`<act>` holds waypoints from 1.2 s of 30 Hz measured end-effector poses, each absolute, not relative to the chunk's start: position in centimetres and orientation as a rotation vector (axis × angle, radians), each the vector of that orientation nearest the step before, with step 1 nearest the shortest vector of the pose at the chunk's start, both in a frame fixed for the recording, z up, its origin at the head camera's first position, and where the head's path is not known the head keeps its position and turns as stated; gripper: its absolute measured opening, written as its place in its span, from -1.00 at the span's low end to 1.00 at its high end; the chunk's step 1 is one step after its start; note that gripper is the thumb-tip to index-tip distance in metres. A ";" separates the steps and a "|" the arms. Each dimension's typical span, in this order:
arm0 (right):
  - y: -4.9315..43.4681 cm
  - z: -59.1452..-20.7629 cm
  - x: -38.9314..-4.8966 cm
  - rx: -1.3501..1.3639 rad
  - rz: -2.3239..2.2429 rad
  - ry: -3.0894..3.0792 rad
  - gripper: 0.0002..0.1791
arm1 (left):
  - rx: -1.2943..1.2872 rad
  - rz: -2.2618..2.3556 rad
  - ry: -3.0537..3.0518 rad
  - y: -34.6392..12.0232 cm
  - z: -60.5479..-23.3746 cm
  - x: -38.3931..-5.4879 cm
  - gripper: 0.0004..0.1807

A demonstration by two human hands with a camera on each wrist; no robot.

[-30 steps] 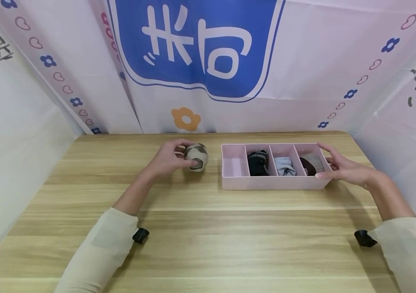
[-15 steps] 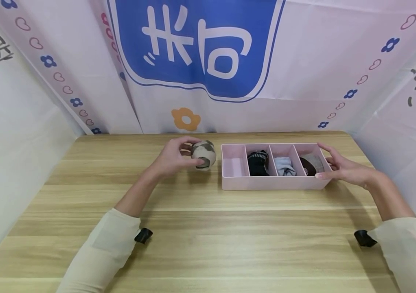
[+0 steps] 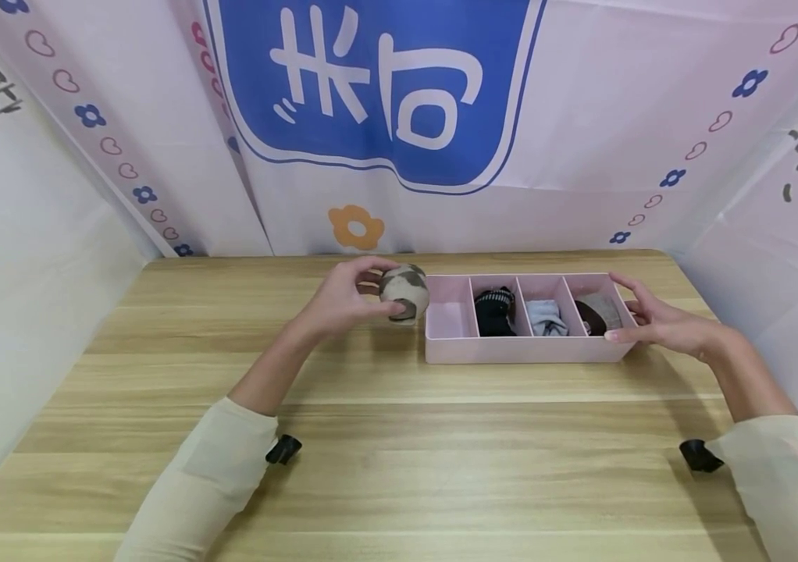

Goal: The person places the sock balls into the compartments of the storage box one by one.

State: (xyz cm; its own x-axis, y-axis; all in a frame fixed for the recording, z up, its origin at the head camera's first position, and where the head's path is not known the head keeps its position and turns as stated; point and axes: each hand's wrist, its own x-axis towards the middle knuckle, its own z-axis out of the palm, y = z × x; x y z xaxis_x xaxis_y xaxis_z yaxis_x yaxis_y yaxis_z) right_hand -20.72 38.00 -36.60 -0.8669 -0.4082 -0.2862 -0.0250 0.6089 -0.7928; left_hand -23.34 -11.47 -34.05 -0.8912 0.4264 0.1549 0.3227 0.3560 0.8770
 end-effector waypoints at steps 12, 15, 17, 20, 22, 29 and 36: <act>38.0 -36.7 -20.7 -0.351 -1.179 2.389 0.15 | 0.693 1.615 2.461 -9.8 -33.6 -23.4 -0.33; 38.0 -36.7 -20.6 -0.351 -1.178 2.391 0.15 | 0.703 1.620 2.457 -9.3 -33.4 -23.4 -0.33; 38.0 -36.7 -20.6 -0.348 -1.178 2.390 0.15 | 0.716 1.622 2.453 -8.8 -33.5 -23.5 -0.33; 38.0 -36.7 -20.5 -0.342 -1.180 2.387 0.14 | 0.730 1.607 2.459 -8.1 -33.5 -23.6 -0.32; 37.9 -36.7 -20.5 -0.339 -1.181 2.387 0.15 | 0.739 1.583 2.477 -7.7 -33.6 -23.7 -0.32; 37.9 -36.6 -20.6 -0.340 -1.162 2.399 0.15 | 0.804 1.510 2.539 -6.5 -33.9 -23.9 -0.34; 37.9 -36.6 -20.7 -0.328 -1.131 2.412 0.16 | 0.900 1.311 2.658 -5.3 -34.0 -24.3 -0.35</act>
State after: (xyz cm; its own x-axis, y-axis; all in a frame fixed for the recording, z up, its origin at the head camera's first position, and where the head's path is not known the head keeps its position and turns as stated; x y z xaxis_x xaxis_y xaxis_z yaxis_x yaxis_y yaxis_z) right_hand -20.70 37.93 -36.59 -0.8688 -0.3946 -0.2992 -0.0223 0.6347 -0.7724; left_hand -24.32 -5.34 -34.02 -0.8303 0.5172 0.2076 0.4794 0.4731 0.7391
